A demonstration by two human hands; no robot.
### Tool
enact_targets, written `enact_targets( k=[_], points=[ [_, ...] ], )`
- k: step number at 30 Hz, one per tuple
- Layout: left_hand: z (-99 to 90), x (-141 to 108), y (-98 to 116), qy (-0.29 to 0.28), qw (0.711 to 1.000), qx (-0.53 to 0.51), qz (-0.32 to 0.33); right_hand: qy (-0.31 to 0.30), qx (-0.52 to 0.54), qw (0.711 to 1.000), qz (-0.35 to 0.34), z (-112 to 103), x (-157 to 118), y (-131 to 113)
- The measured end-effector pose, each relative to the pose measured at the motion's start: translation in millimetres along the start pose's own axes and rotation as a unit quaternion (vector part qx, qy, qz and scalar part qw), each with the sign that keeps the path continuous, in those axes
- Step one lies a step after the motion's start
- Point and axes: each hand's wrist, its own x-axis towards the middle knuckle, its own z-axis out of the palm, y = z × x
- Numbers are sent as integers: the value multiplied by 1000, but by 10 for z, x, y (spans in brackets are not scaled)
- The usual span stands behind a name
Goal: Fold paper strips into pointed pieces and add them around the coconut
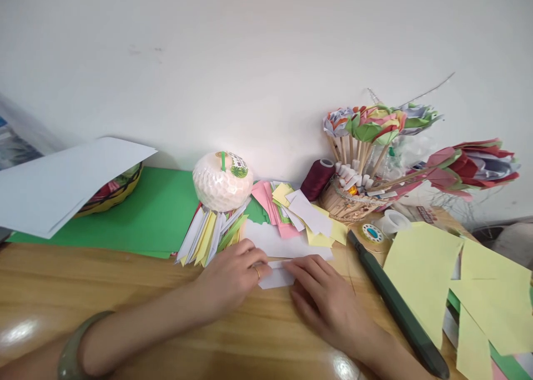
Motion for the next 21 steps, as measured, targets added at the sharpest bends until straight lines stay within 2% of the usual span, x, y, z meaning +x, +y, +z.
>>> enact_targets(
  k=[3,9,15,21],
  points=[
    [43,-48,-18,20,999,17,41,24,27,999,22,-4,-27,31],
    [15,-113,-4,48,995,24,88,-9,45,999,-14,-54,-10,-11],
    [91,-114,-53,24,991,96,87,-47,0,999,14,-44,-13,-32],
    [115,-109,-96,93,982,112,116,50,-18,998,-37,7,-20,-1]
  ],
)
